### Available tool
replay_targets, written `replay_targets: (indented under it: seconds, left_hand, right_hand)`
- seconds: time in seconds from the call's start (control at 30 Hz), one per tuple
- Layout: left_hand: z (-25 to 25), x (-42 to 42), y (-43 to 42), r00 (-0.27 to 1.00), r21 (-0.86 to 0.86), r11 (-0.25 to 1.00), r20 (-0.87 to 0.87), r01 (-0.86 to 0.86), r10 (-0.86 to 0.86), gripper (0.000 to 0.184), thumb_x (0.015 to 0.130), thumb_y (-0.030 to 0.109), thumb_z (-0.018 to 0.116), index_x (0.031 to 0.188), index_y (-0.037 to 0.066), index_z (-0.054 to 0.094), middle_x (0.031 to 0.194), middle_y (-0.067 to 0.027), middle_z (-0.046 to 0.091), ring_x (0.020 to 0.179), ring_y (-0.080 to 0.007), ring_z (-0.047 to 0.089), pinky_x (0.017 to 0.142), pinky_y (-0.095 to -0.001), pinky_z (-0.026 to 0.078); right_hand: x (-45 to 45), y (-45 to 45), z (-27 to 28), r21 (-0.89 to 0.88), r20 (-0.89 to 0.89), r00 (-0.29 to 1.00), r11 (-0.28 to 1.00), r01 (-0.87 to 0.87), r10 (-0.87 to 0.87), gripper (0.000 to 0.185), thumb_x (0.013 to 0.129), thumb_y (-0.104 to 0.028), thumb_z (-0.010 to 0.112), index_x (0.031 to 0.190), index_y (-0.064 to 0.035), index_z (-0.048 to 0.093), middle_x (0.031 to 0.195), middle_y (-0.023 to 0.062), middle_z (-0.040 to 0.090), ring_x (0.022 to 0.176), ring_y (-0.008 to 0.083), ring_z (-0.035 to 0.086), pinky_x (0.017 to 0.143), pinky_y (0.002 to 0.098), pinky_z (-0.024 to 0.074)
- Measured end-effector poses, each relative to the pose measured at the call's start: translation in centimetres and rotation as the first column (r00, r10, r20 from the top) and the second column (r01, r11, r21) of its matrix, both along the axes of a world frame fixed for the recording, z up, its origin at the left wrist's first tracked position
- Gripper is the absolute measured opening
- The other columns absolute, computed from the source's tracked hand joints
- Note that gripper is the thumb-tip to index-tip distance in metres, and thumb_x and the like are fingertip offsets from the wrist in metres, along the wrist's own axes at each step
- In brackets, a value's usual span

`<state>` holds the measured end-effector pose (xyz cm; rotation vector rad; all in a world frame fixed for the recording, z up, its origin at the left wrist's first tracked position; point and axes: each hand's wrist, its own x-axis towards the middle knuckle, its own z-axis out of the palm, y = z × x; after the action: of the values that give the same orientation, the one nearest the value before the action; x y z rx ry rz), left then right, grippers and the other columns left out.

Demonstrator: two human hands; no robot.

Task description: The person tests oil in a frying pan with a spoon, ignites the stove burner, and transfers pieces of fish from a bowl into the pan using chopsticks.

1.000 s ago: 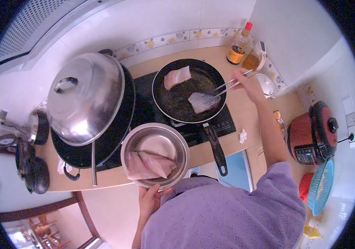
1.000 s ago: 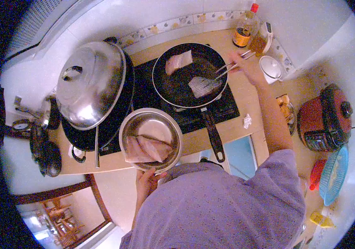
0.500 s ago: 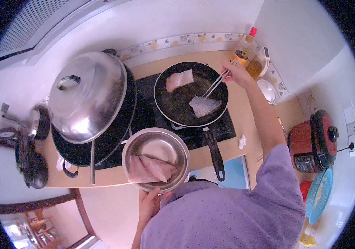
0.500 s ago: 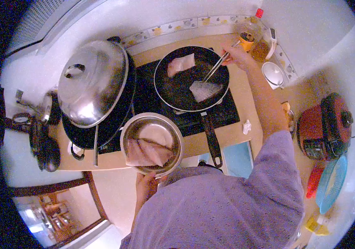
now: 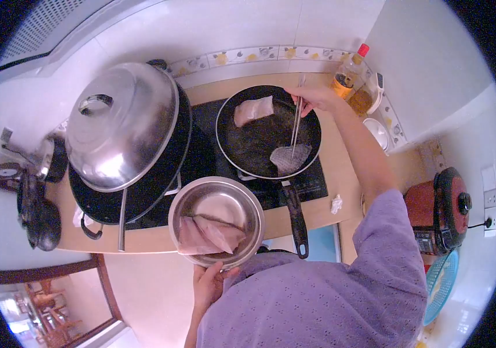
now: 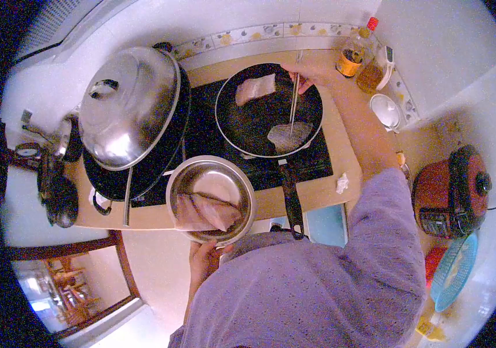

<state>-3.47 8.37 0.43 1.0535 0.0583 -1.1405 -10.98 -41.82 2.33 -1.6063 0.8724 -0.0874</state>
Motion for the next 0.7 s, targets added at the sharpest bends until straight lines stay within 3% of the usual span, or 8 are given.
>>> replay_targets:
  seconds: [0.13, 0.2, 0.23, 0.33, 0.4, 0.53, 0.6, 0.7]
  left_hand:
    - [-0.4, 0.1, 0.0, 0.999, -0.002, 1.0, 0.032, -0.001, 0.002, 0.047, 0.084, -0.004, 0.045, 0.128, 0.002, 0.029, 0.121, -0.0181, 0.048, 0.104, -0.0303, 0.055, 0.076, -0.0417, 0.056]
    - [-0.3, 0.2, -0.1, 1.0, 0.002, 1.0, 0.027, 0.006, -0.006, 0.049, 0.084, -0.004, 0.045, 0.129, 0.002, 0.028, 0.122, -0.0181, 0.047, 0.104, -0.0305, 0.055, 0.076, -0.0417, 0.056]
    - [-0.2, 0.3, -0.1, 1.0, 0.008, 1.0, 0.022, 0.011, -0.012, 0.05, 0.083, -0.005, 0.045, 0.13, 0.002, 0.028, 0.123, -0.0181, 0.047, 0.104, -0.0307, 0.055, 0.075, -0.0417, 0.057]
    - [-0.4, 0.6, -0.2, 1.0, 0.011, 1.0, 0.02, 0.019, -0.019, 0.053, 0.083, -0.005, 0.045, 0.131, 0.002, 0.025, 0.124, -0.0181, 0.045, 0.104, -0.0307, 0.055, 0.075, -0.0415, 0.057]
    - [-0.6, 0.8, -0.2, 1.0, 0.016, 1.0, 0.023, 0.019, -0.019, 0.053, 0.083, -0.004, 0.045, 0.131, 0.003, 0.024, 0.125, -0.0182, 0.044, 0.104, -0.0306, 0.055, 0.075, -0.0413, 0.057]
    - [-0.4, 1.1, -0.4, 0.998, 0.06, 0.997, 0.036, 0.041, -0.043, 0.053, 0.083, -0.004, 0.045, 0.131, 0.003, 0.024, 0.125, -0.0179, 0.044, 0.104, -0.0305, 0.055, 0.075, -0.0408, 0.057]
    - [0.0, 1.0, -0.7, 0.998, 0.036, 0.998, 0.038, 0.042, -0.044, 0.053, 0.083, -0.004, 0.045, 0.131, 0.003, 0.024, 0.125, -0.0176, 0.044, 0.104, -0.0303, 0.055, 0.075, -0.0406, 0.057]
    - [0.1, 1.1, -0.7, 0.998, 0.008, 0.998, 0.032, 0.056, -0.056, 0.052, 0.083, -0.004, 0.045, 0.131, 0.003, 0.025, 0.124, -0.0171, 0.045, 0.103, -0.0298, 0.055, 0.075, -0.0401, 0.057]
  right_hand:
    - [-1.8, 2.5, 3.8, -0.056, 0.017, 0.999, 0.998, -0.029, 0.03, 0.044, 0.083, -0.048, 0.058, 0.067, -0.0075, 0.053, 0.061, 0.002, 0.051, 0.051, 0.0127, 0.054, 0.049, 0.0281, 0.0527]
    - [-2.9, 5.3, 5.5, -0.234, -0.021, 0.999, 0.971, 0.044, -0.05, 0.043, 0.085, -0.044, 0.057, 0.064, -0.0067, 0.052, 0.062, 0.0026, 0.053, 0.053, 0.0124, 0.055, 0.051, 0.0265, 0.0518]
    - [-3.8, 6.3, 5.6, -0.235, -0.021, 0.998, 0.971, 0.044, -0.051, 0.043, 0.085, -0.044, 0.057, 0.064, -0.0067, 0.052, 0.062, 0.0026, 0.053, 0.053, 0.0124, 0.055, 0.051, 0.0265, 0.0518]
    - [-7.5, 9.0, 5.0, -0.359, 0.123, 0.992, 0.93, 0.08, -0.038, 0.037, 0.087, -0.035, 0.056, 0.065, -0.0053, 0.055, 0.061, 0.0029, 0.054, 0.052, 0.0122, 0.056, 0.05, 0.0239, 0.0495]
    - [-9.6, 11.2, 3.9, -0.338, 0.198, 0.976, 0.929, 0.152, -0.088, 0.033, 0.086, -0.03, 0.06, 0.071, -0.0016, 0.06, 0.077, 0.002, 0.06, 0.062, 0.0109, 0.056, 0.056, 0.0248, 0.0467]
    - [-10.5, 15.1, 2.9, -0.454, 0.317, 0.948, 0.881, 0.132, 0.021, 0.018, 0.083, -0.018, 0.064, 0.076, -0.0012, 0.063, 0.073, 0.0023, 0.059, 0.064, 0.0132, 0.055, 0.059, 0.0255, 0.0441]
    - [-9.9, 15.9, 3.3, -0.717, 0.312, 0.92, 0.694, 0.063, 0.238, 0.011, 0.08, -0.013, 0.066, 0.08, -0.0019, 0.064, 0.069, 0.0046, 0.055, 0.065, 0.0171, 0.052, 0.058, 0.0277, 0.0408]
    - [-9.5, 15.8, 1.8, -0.794, 0.3, 0.918, 0.601, 0.091, 0.258, 0.012, 0.078, -0.013, 0.067, 0.083, -0.0026, 0.065, 0.067, 0.0064, 0.048, 0.062, 0.0202, 0.048, 0.056, 0.0299, 0.0388]
